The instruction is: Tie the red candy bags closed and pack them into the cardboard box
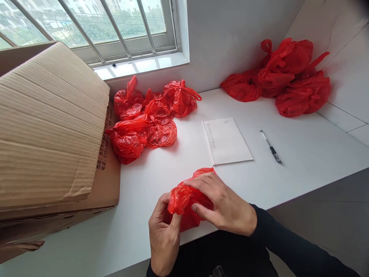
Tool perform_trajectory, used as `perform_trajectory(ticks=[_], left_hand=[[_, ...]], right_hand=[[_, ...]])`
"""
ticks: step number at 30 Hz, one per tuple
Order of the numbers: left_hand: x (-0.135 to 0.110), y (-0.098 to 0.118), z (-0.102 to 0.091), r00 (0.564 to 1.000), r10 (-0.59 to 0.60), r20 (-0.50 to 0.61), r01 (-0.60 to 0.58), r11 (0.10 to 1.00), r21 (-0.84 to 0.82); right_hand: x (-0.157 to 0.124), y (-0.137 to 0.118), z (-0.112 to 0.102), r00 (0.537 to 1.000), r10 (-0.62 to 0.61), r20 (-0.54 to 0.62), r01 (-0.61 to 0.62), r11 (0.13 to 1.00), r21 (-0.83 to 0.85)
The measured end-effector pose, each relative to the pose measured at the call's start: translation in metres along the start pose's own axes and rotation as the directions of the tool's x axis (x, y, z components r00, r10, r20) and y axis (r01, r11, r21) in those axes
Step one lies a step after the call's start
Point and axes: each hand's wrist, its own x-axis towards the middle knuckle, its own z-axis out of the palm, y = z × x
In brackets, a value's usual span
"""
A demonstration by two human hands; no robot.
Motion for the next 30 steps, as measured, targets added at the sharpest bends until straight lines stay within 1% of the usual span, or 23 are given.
perform_trajectory(ticks=[2,3,5,6,7,9,10,11,12,13,14,16,17,19,22,25,28,30], left_hand=[[-0.001,0.002,0.001,0.999,-0.015,-0.037,0.015,1.000,-0.008],[-0.001,0.003,0.002,0.997,-0.028,-0.066,0.027,1.000,-0.006],[-0.002,0.005,0.002,0.989,-0.043,-0.145,0.046,0.999,0.016],[-0.001,0.005,0.000,0.980,-0.031,-0.197,0.037,0.999,0.027],[0.000,0.005,-0.002,0.965,-0.005,-0.261,0.013,1.000,0.029],[0.004,0.005,-0.009,0.916,0.036,-0.400,-0.039,0.999,0.001],[0.007,0.005,-0.013,0.894,0.044,-0.447,-0.053,0.999,-0.008],[0.008,0.006,-0.017,0.886,0.042,-0.462,-0.050,0.999,-0.004],[0.009,0.006,-0.019,0.898,0.028,-0.439,-0.025,1.000,0.013],[0.009,0.007,-0.021,0.924,0.004,-0.381,0.011,0.999,0.038],[0.008,0.008,-0.020,0.953,-0.022,-0.301,0.045,0.996,0.072],[0.002,0.010,-0.015,0.985,-0.050,-0.164,0.075,0.986,0.148],[-0.001,0.011,-0.011,0.992,-0.038,-0.116,0.060,0.980,0.191],[-0.006,0.011,-0.002,0.999,0.033,-0.028,-0.024,0.957,0.290],[-0.007,0.010,0.004,0.977,0.202,0.063,-0.211,0.909,0.360],[-0.002,0.009,-0.002,0.933,0.355,0.056,-0.348,0.855,0.384],[0.003,0.010,-0.012,0.886,0.453,0.094,-0.449,0.792,0.415],[0.004,0.012,-0.015,0.860,0.490,0.143,-0.500,0.755,0.424]], right_hand=[[-0.001,0.003,0.002,1.000,0.007,0.024,-0.007,1.000,-0.022],[-0.002,0.004,0.003,1.000,0.021,0.019,-0.021,0.999,-0.024],[-0.003,0.006,0.004,0.999,0.047,-0.003,-0.047,0.999,-0.012],[-0.004,0.006,0.004,0.998,0.056,-0.012,-0.056,0.998,-0.004],[-0.004,0.007,0.004,0.998,0.066,-0.021,-0.066,0.998,0.000],[-0.006,0.007,0.002,0.995,0.096,-0.038,-0.096,0.995,0.013],[-0.006,0.008,0.000,0.992,0.118,-0.042,-0.117,0.993,0.025],[-0.007,0.008,-0.002,0.989,0.139,-0.049,-0.137,0.990,0.040],[-0.007,0.008,-0.003,0.986,0.158,-0.053,-0.155,0.986,0.056],[-0.007,0.007,-0.005,0.983,0.174,-0.059,-0.170,0.983,0.072],[-0.007,0.006,-0.006,0.980,0.186,-0.068,-0.180,0.980,0.085],[-0.006,0.003,-0.007,0.974,0.209,-0.093,-0.199,0.974,0.103],[-0.006,0.002,-0.007,0.970,0.220,-0.100,-0.209,0.972,0.113],[-0.005,-0.002,-0.007,0.968,0.229,-0.106,-0.215,0.969,0.124],[-0.006,-0.006,-0.009,0.969,0.225,-0.105,-0.211,0.969,0.130],[-0.008,-0.008,-0.015,0.962,0.254,-0.097,-0.240,0.961,0.140],[-0.011,-0.009,-0.022,0.955,0.286,-0.082,-0.271,0.949,0.164],[-0.014,-0.010,-0.026,0.951,0.296,-0.085,-0.278,0.944,0.175]])
